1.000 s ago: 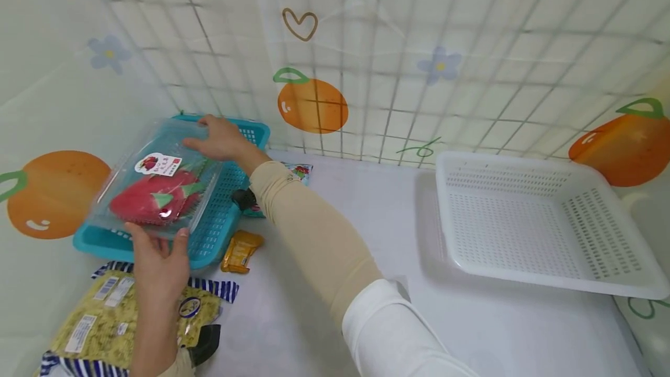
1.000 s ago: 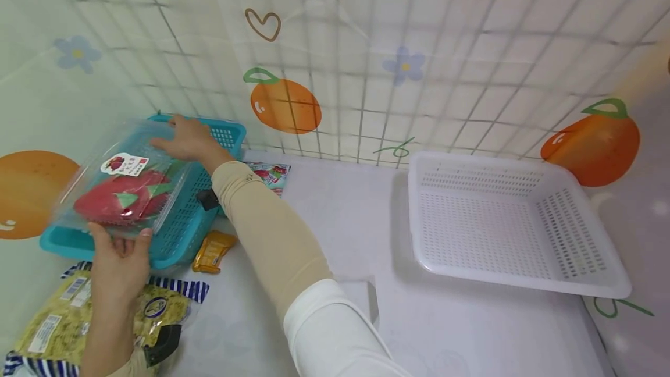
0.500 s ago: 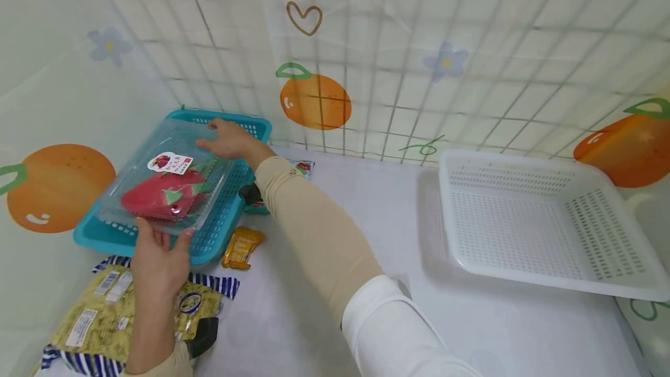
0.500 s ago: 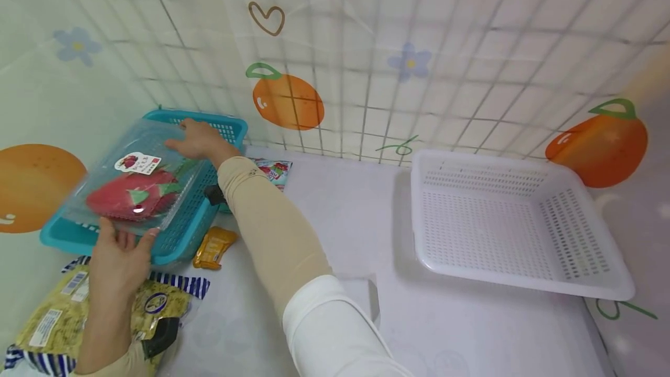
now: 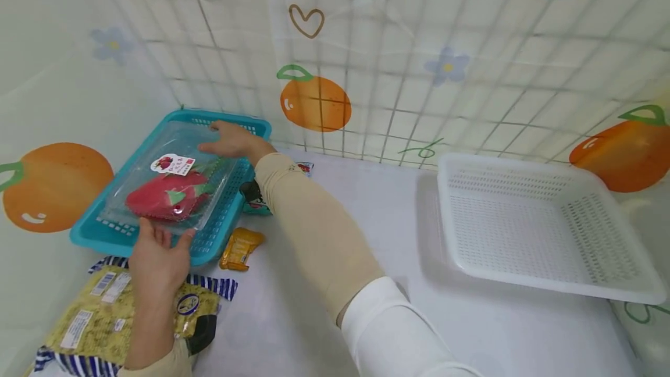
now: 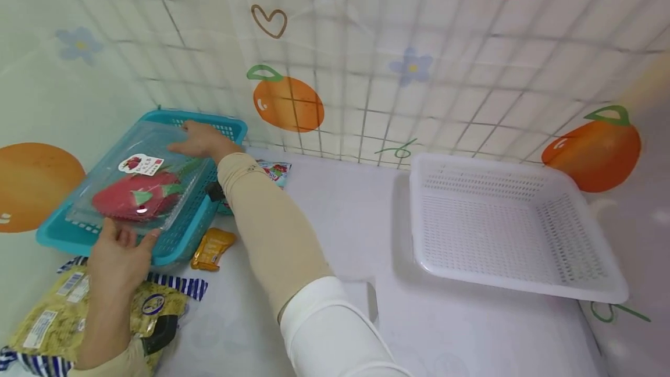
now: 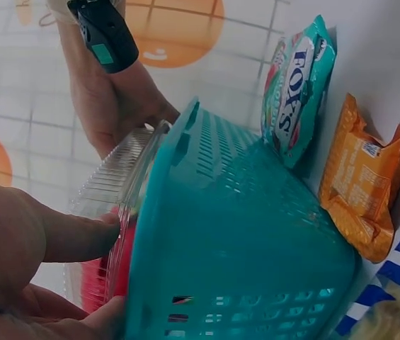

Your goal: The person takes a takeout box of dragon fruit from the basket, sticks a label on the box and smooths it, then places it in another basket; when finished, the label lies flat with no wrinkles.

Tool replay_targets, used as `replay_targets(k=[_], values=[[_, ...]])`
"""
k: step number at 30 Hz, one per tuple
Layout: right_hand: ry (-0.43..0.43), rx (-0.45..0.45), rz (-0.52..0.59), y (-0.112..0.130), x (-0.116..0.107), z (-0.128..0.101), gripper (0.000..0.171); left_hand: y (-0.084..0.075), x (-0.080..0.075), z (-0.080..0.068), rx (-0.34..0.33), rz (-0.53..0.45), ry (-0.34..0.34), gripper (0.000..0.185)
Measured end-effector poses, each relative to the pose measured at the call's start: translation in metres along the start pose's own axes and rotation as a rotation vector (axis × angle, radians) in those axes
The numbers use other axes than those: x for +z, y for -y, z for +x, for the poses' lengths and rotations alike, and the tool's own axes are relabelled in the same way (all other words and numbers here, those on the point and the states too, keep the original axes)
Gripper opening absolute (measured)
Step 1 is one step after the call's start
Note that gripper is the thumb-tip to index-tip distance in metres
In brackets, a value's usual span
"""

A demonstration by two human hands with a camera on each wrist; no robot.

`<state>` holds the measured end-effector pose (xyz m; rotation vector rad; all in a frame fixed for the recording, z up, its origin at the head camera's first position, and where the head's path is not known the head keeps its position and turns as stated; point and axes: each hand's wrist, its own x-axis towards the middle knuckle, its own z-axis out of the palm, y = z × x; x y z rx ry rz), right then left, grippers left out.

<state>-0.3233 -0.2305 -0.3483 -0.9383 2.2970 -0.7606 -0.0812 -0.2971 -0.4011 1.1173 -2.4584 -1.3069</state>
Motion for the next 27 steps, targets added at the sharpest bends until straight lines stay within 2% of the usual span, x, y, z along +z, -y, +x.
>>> replay_targets(k=[4,16,24,27], values=[[0.007,-0.005,-0.013,-0.0027,-0.0002,0.002,0.073,-0.0012,0.0001,0.0019,0.006,0.023,-0.005,0.085],[0.038,0.086,-0.004,-0.0058,0.0076,0.0069,0.078,0.0003,0.0057,0.0016,-0.013,-0.002,-0.011,0.081],[0.083,0.117,-0.024,-0.0047,0.0047,0.003,0.084,-0.0015,0.0084,0.0029,-0.012,0.061,-0.022,0.079],[0.093,0.12,-0.035,-0.0034,0.0049,0.0023,0.089,-0.0024,0.0068,0.0032,-0.007,0.116,-0.021,0.079]])
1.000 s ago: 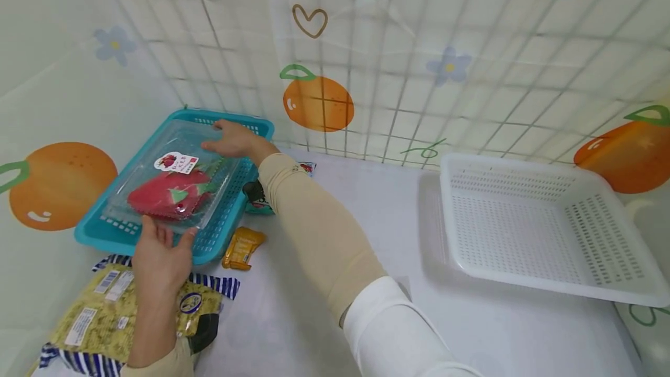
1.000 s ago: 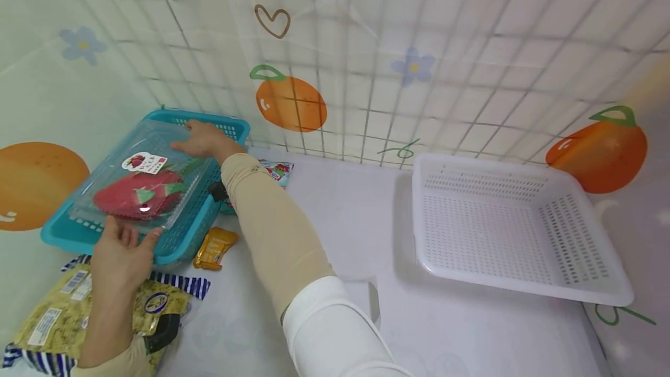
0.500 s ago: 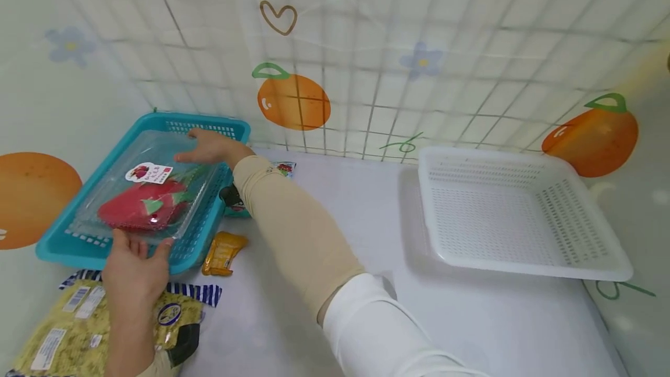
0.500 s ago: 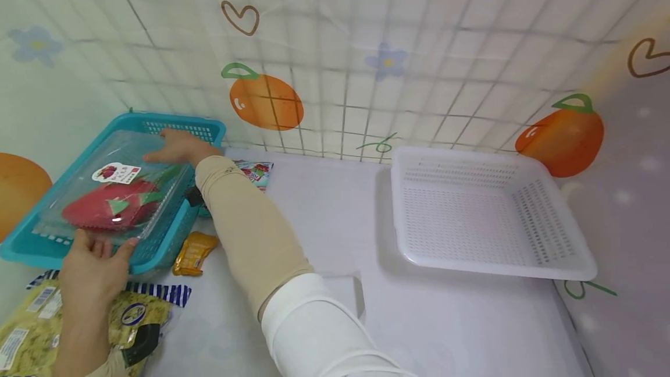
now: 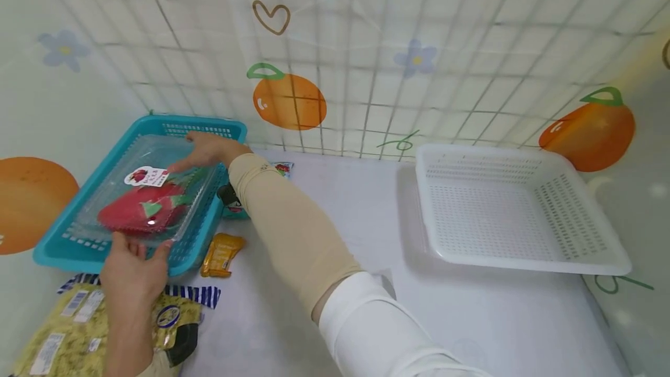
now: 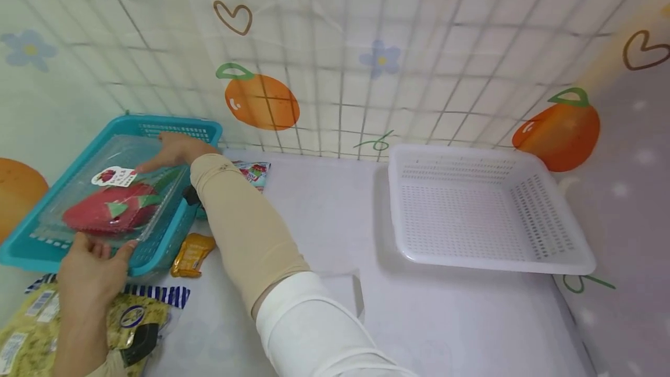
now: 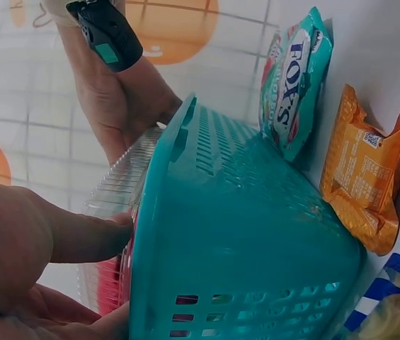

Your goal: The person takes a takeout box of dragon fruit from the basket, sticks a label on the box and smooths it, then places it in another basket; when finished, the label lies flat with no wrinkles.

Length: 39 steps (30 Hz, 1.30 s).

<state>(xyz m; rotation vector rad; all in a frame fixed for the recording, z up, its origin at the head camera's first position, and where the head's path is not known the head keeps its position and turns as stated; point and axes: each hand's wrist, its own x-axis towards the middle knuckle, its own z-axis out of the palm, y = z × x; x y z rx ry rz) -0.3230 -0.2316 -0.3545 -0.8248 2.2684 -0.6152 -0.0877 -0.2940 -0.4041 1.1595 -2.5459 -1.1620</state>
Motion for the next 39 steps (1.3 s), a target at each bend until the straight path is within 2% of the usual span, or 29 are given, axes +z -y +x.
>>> replay_targets(k=[4,12,21,32,39], values=[[0.013,0.01,-0.008,0.002,0.002,0.002,0.095,-0.001,-0.003,0.001,-0.01,0.05,0.005,0.08],[0.053,0.031,-0.082,0.006,0.001,0.006,0.099,-0.002,-0.004,0.001,-0.036,0.087,0.007,0.079],[0.08,0.043,-0.079,0.005,0.002,0.008,0.101,-0.004,-0.002,-0.001,-0.054,0.107,0.02,0.08],[0.071,0.06,-0.074,0.002,0.003,0.011,0.102,-0.004,0.002,0.003,-0.019,0.126,0.015,0.076],[0.055,0.079,-0.094,0.001,0.002,0.006,0.101,-0.005,0.002,0.003,-0.036,0.129,0.031,0.076]])
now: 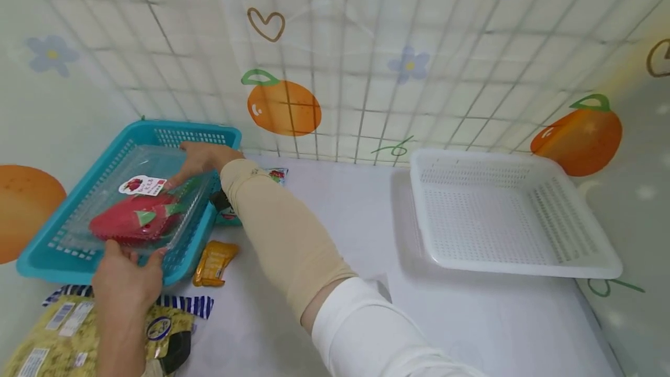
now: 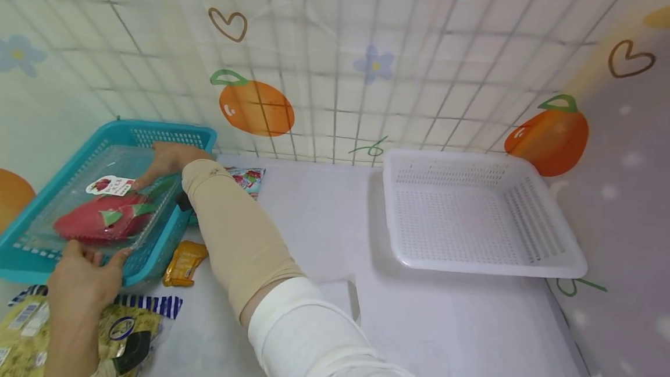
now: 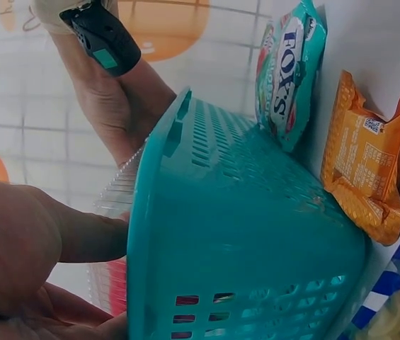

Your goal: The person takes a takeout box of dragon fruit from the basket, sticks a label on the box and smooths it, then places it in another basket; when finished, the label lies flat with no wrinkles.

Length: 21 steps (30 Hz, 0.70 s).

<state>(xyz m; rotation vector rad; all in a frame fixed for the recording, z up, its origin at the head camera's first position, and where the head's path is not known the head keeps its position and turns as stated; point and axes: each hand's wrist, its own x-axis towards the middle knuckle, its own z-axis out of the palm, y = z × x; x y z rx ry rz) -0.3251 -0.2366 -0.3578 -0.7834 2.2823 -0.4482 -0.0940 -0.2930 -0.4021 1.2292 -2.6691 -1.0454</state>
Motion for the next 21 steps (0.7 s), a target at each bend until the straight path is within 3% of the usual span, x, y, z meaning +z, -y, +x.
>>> replay_targets(k=[10,16,21], values=[[-0.001,-0.003,-0.053,0.0027,-0.0002,-0.0019,0.101,0.0011,0.0009,0.0015,0.022,0.015,-0.014,0.072],[-0.007,0.012,-0.043,0.0026,-0.0002,0.0,0.102,0.0017,0.0004,0.0006,0.099,0.049,-0.036,0.07],[-0.001,0.03,-0.057,0.005,0.0013,0.0011,0.102,0.0016,0.0008,-0.0011,0.09,0.057,-0.046,0.071]])
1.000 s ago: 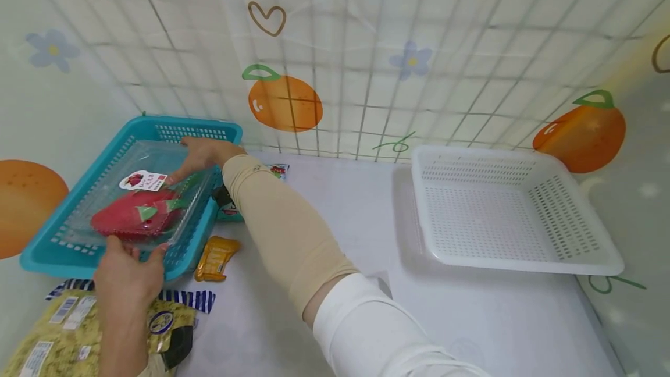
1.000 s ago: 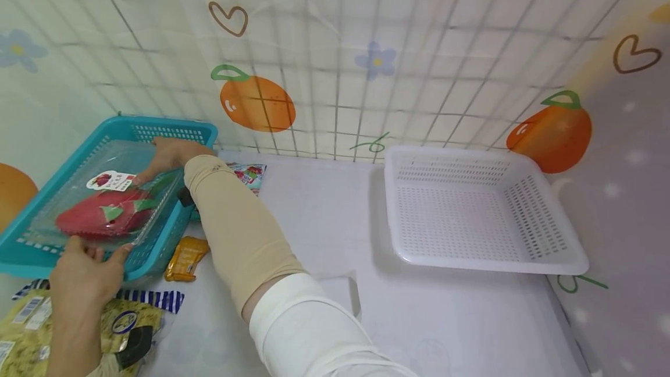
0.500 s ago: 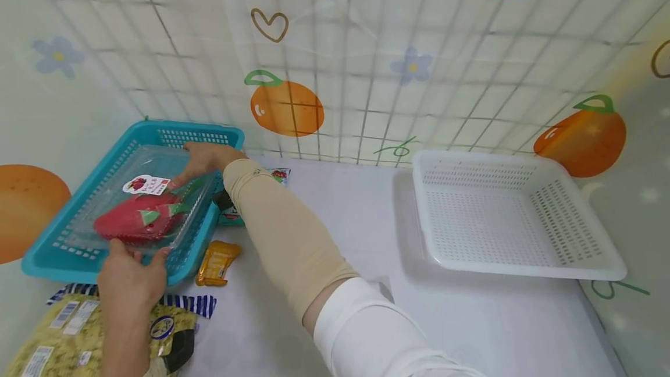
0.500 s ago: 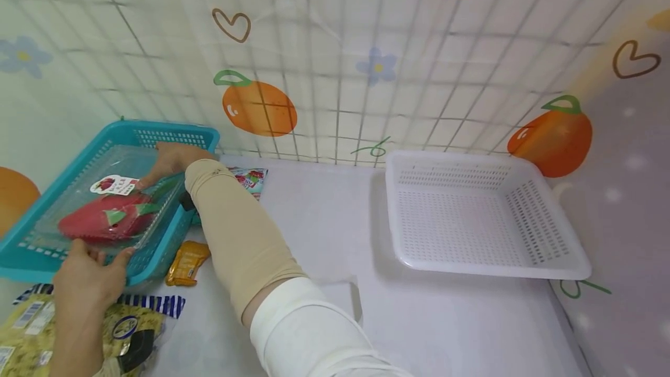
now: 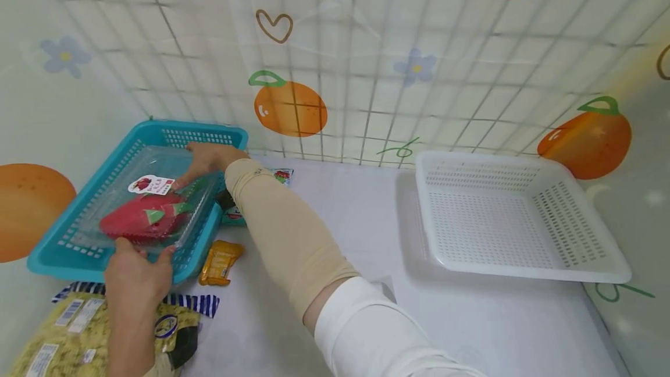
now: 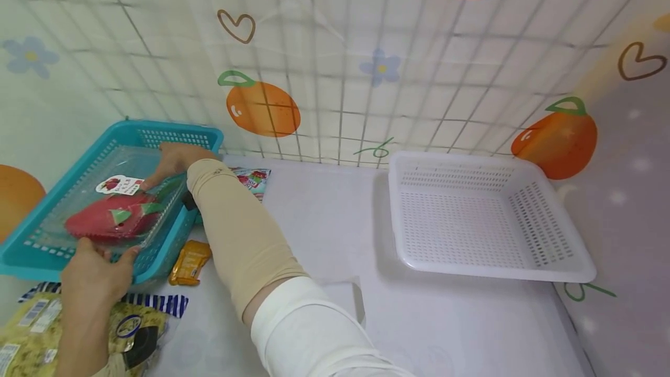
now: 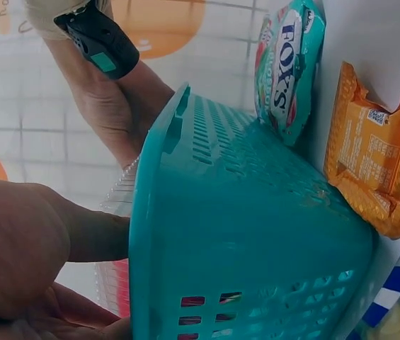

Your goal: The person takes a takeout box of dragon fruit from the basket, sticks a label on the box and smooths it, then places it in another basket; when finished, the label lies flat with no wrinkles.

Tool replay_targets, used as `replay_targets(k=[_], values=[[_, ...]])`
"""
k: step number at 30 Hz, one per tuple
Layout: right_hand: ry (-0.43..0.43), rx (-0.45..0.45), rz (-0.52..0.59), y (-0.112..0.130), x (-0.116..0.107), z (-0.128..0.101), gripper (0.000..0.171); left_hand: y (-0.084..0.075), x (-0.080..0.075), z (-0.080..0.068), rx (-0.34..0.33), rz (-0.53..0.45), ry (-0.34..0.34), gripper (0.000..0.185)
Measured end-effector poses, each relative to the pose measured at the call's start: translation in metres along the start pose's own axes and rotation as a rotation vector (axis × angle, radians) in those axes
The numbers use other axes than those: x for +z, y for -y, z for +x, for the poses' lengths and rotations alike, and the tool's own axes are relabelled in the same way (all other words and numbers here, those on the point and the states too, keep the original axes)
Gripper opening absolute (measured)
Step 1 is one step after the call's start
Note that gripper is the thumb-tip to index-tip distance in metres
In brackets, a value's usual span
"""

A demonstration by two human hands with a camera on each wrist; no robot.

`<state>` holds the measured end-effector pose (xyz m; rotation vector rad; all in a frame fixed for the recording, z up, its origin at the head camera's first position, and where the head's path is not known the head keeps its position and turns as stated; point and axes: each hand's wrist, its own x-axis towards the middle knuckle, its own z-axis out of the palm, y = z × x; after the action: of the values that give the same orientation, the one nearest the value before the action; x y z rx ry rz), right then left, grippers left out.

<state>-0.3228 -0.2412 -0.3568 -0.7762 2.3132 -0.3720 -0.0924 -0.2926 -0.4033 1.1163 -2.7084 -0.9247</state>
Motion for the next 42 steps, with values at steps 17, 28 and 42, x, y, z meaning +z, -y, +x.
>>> replay_targets(k=[17,28,42], values=[[0.005,0.043,0.008,-0.003,0.004,0.015,0.103,-0.007,0.005,0.006,-0.039,0.044,0.072,0.083],[-0.005,0.021,-0.034,-0.001,0.004,0.014,0.101,-0.01,0.007,0.011,-0.072,0.073,0.079,0.084],[-0.006,0.012,-0.045,0.001,0.006,0.017,0.1,-0.009,0.007,0.015,-0.031,0.13,0.107,0.086]])
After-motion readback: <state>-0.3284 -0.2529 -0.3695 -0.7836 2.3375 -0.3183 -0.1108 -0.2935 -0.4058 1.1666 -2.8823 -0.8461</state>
